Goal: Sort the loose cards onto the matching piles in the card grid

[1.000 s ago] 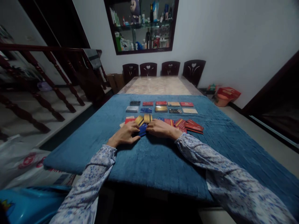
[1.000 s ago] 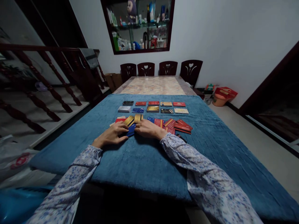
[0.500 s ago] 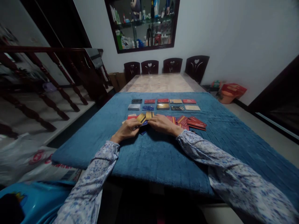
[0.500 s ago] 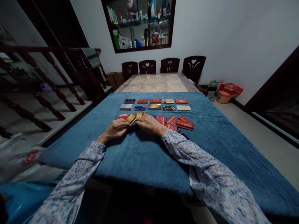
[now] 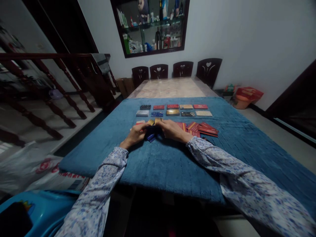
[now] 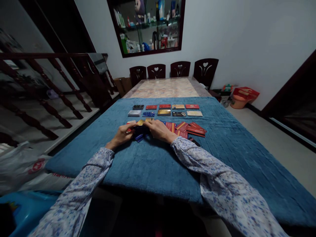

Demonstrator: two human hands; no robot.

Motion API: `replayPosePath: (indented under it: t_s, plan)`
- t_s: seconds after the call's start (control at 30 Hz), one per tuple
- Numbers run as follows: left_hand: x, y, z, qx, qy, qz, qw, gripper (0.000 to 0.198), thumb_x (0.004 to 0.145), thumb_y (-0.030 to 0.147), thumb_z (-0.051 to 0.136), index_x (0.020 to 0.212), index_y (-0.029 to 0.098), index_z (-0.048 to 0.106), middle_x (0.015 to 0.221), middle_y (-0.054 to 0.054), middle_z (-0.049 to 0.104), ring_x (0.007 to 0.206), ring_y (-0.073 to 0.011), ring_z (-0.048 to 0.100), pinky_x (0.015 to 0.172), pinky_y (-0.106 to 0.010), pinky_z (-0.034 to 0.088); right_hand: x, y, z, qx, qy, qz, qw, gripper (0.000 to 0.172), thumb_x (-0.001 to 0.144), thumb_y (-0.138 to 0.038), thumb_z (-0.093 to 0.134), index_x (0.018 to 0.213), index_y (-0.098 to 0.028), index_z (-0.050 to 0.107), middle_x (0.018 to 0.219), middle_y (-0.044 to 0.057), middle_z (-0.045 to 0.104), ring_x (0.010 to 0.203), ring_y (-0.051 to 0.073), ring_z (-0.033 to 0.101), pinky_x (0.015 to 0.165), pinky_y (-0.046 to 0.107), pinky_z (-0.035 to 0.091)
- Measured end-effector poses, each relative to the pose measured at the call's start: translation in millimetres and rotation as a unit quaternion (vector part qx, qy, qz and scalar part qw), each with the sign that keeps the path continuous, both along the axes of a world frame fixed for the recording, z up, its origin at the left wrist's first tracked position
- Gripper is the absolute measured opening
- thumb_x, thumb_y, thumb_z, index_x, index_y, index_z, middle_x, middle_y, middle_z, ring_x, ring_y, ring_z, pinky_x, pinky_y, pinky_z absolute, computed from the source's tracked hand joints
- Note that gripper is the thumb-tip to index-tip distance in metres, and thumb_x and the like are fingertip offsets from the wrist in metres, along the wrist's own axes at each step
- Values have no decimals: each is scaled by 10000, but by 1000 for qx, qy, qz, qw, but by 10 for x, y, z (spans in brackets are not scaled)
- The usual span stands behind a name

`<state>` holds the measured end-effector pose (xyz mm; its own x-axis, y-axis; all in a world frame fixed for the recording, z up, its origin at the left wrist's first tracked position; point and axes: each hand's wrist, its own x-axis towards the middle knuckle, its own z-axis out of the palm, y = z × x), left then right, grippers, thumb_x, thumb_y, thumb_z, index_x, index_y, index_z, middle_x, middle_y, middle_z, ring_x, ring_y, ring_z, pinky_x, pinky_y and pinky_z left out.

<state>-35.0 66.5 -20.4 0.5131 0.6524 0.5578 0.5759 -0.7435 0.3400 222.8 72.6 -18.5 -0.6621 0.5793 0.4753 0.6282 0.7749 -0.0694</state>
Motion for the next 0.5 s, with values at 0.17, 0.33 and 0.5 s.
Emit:
replayPosePath:
  t_s: [0.17, 0.33, 0.5]
  plan:
    - [37, -8, -10, 15, -1, -13, 1000, 415, 844, 74, 573, 1233, 171, 682, 1108, -77, 776, 986, -191, 733, 898, -325, 603, -22, -23, 2, -7, -13, -7, 1000, 472, 911, -47, 461, 1358, -146, 574, 1151, 156, 688, 944, 246, 619, 822, 357, 447]
    - [92, -28, -25, 29, 12, -10, 999, 490, 845, 37, 545, 1313, 162, 615, 1184, -102, 738, 1082, -208, 700, 974, -374, 585, -52, -74, -13, -13, -32, -22, 999, 539, 931, -63, 457, 1461, -145, 507, 1293, 192, 630, 1060, 280, 614, 874, 401, 464]
    - [96, -17, -24, 39, 30, 7, 999, 474, 844, 17, 539, 1291, 156, 612, 1143, -106, 700, 1064, -226, 664, 948, -393, 583, -61, -84, -30, -18, -38, -20, 999, 558, 956, -81, 428, 1509, -143, 464, 1362, 219, 586, 1150, 296, 590, 884, 418, 477]
